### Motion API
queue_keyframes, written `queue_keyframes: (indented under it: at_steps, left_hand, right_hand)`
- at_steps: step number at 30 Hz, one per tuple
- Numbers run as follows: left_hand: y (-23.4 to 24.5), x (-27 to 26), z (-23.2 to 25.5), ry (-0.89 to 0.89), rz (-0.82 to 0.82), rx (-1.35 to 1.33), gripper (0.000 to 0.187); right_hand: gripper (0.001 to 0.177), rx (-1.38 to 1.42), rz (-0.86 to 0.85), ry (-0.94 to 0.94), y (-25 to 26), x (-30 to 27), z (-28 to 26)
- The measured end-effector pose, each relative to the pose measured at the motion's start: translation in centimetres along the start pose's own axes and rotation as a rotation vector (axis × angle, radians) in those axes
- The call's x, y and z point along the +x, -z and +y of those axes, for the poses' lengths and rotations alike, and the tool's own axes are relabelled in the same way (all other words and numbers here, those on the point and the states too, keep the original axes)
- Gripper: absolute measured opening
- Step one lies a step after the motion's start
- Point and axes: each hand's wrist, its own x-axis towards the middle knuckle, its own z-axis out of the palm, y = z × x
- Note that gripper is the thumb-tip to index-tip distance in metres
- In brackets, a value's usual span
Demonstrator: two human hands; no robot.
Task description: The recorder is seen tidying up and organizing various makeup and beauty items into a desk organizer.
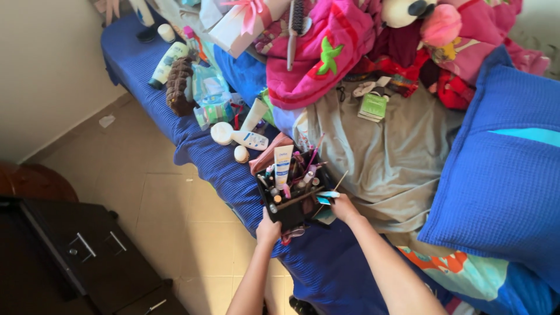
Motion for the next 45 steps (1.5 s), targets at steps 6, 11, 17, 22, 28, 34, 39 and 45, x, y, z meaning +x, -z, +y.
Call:
queue_keyframes:
  at_steps: [6,11,17,22,28,34,39,45]
  left_hand:
    - [2.9,-2.0,-1.1,-0.104,0.042,0.026,0.074]
    - [4.6,-4.3,-0.5,-0.146,0.061,0.112,0.070]
    - [9.9,-9.5,8.2,-0.239,0.078,0.098,0.068]
    - [12.9,-11.3,17.2,-0.369,0.021,0.161,0.058]
    - [10.9,-6.9,24.1,-0.571,-0.018,0.197,0.054]
    - [5.5,3.6,28.5,-0.670,-0.150,0.275,0.051]
    - [3.8,6.3,32.9,-0.664,-0.201,0.356,0.051]
    - [3.7,8.0,35.2,-0.739,-0.241,0.409,0.060]
  right_hand:
    - [0.024,-0.111,0.052,0.184,-0.2,-3.9,0.5]
    - [0.020,-0.113,0.070,0.249,1.3,-7.4,-1.2]
    - [0.021,-0.019,0.128,0.255,8.0,-10.5,-7.7]
    - [0.023,-0.098,0.229,0.325,15.0,-10.9,-9.7]
    - [0.026,-0.160,0.344,0.242,20.7,-10.4,-10.2]
    - [0.026,-0.241,0.505,0.137,21.5,-6.6,-6.1]
    - [0.026,-0.181,0.636,0.005,20.7,-4.5,-4.0]
    - [0.025,-0.210,0.790,-0.134,18.4,-5.0,-5.0]
